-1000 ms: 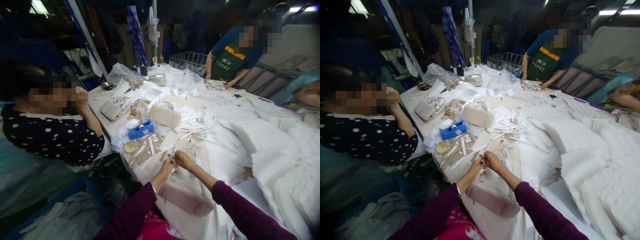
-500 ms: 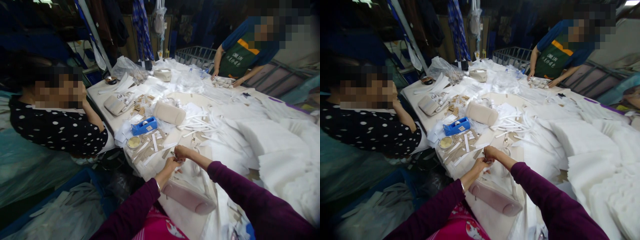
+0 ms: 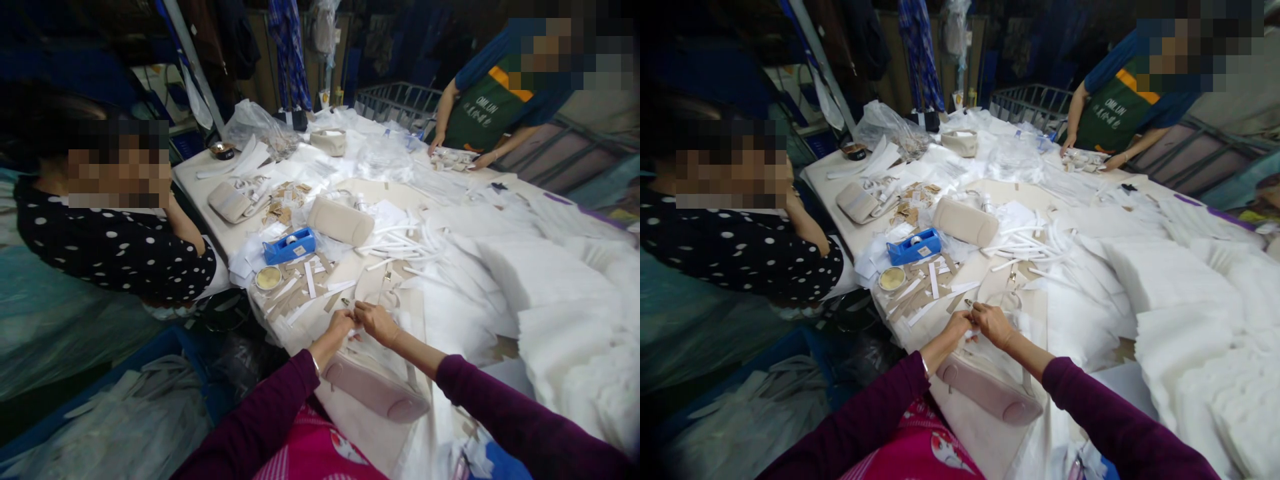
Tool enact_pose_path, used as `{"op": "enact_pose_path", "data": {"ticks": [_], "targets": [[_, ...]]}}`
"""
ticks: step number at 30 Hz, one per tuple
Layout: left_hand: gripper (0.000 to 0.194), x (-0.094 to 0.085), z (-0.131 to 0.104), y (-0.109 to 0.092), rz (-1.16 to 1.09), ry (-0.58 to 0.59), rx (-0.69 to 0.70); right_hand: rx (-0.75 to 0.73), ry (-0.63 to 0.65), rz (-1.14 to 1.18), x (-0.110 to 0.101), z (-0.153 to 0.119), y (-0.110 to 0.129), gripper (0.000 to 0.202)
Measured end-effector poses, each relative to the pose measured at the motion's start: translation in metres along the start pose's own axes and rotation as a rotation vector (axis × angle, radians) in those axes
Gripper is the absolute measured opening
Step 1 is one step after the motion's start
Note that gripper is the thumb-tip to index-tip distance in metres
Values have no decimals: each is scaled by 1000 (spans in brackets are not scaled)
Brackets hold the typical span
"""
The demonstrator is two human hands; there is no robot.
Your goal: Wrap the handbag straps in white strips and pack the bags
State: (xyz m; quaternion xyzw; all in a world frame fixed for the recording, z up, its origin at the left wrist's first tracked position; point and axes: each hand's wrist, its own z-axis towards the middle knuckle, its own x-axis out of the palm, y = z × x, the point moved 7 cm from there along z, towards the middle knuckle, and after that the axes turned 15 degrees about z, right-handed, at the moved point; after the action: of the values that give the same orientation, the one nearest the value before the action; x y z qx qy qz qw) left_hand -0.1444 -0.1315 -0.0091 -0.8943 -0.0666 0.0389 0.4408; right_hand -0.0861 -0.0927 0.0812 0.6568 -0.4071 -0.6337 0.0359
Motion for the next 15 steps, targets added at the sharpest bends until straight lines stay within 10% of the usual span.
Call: {"op": "enact_pose_path", "data": {"ticks": [15], "targets": [[26, -7, -23, -19, 91, 150, 111, -146, -310, 182, 3, -48, -9, 62]]}}
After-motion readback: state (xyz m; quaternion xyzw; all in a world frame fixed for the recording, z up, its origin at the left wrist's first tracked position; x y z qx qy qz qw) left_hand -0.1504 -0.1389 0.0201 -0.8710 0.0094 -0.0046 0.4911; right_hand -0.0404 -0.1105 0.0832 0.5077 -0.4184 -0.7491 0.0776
